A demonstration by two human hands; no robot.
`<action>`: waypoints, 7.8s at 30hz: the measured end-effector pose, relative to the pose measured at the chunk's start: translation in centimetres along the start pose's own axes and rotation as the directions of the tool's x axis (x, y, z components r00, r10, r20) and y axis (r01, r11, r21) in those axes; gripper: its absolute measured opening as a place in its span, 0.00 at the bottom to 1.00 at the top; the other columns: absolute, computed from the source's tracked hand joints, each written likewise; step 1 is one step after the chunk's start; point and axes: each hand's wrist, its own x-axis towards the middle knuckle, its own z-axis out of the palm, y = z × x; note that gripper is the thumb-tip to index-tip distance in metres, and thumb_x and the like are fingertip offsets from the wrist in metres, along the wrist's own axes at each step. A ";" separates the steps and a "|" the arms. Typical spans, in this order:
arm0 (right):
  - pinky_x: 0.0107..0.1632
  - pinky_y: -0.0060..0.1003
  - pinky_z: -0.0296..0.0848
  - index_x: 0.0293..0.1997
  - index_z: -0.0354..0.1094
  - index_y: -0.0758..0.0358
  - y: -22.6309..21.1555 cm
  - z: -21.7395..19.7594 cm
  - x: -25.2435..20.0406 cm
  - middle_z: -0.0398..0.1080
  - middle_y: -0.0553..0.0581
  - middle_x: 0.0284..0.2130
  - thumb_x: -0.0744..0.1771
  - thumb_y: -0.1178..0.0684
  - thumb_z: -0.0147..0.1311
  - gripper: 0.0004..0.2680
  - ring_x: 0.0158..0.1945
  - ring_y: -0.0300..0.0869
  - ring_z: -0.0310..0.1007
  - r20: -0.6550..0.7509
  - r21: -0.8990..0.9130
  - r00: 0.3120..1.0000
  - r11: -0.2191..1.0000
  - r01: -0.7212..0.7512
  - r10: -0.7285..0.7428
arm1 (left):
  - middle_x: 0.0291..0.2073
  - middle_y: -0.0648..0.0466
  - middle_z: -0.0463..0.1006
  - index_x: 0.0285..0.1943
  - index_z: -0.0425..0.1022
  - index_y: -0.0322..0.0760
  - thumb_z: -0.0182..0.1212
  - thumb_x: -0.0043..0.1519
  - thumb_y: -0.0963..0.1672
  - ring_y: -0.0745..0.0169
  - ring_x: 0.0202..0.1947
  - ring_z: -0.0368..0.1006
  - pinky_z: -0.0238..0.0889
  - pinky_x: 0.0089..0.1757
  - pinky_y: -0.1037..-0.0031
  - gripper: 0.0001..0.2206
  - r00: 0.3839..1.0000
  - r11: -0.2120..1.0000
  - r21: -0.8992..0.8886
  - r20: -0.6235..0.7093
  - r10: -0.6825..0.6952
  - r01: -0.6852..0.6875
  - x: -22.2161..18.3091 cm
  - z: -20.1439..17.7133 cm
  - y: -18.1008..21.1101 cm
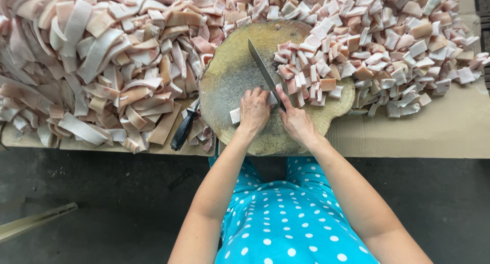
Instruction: The person cuts strips of pork skin into small rectangular pieces on a wooden cutting board using a knife.
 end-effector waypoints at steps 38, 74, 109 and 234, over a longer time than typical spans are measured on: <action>0.39 0.64 0.72 0.77 0.35 0.38 -1.3 -2.1 -6.2 0.74 0.74 0.26 0.69 0.53 0.46 0.27 0.32 0.70 0.75 0.170 0.001 0.985 1.000 0.014 -0.014 | 0.46 0.47 0.76 0.47 0.78 0.29 0.64 0.51 0.37 0.45 0.49 0.72 0.68 0.47 0.58 0.14 0.997 0.996 0.054 -0.010 0.077 -0.076 -0.5 -1.0 -1.4; 0.35 0.58 0.77 0.77 0.38 0.31 -1.8 -2.0 -11.3 0.73 0.69 0.25 0.71 0.45 0.43 0.23 0.29 0.64 0.78 0.115 -0.220 0.993 0.975 0.034 -0.008 | 0.48 0.51 0.78 0.61 0.76 0.36 0.65 0.58 0.44 0.53 0.51 0.71 0.61 0.52 0.60 0.21 0.997 0.948 0.311 0.022 -0.073 0.063 -1.9 -0.8 -1.7; 0.28 0.45 0.71 0.79 0.42 0.32 0.7 -2.4 -3.1 0.69 0.67 0.24 0.70 0.48 0.50 0.26 0.20 0.44 0.68 0.244 0.455 0.969 0.879 -0.140 0.028 | 0.63 0.47 0.71 0.74 0.64 0.42 0.76 0.48 0.45 0.45 0.61 0.63 0.53 0.54 0.53 0.41 0.970 0.981 0.082 0.152 -0.188 0.178 -3.1 -5.3 -1.6; 0.36 0.65 0.71 0.79 0.35 0.43 3.6 -3.9 -2.7 0.73 0.77 0.28 0.71 0.50 0.47 0.26 0.33 0.73 0.74 -0.319 0.023 0.945 0.998 -0.065 0.069 | 0.62 0.32 0.63 0.79 0.47 0.33 0.53 0.54 0.31 0.30 0.59 0.68 0.67 0.56 0.55 0.39 0.981 0.938 -0.346 -0.181 -0.076 0.009 12.3 8.7 1.6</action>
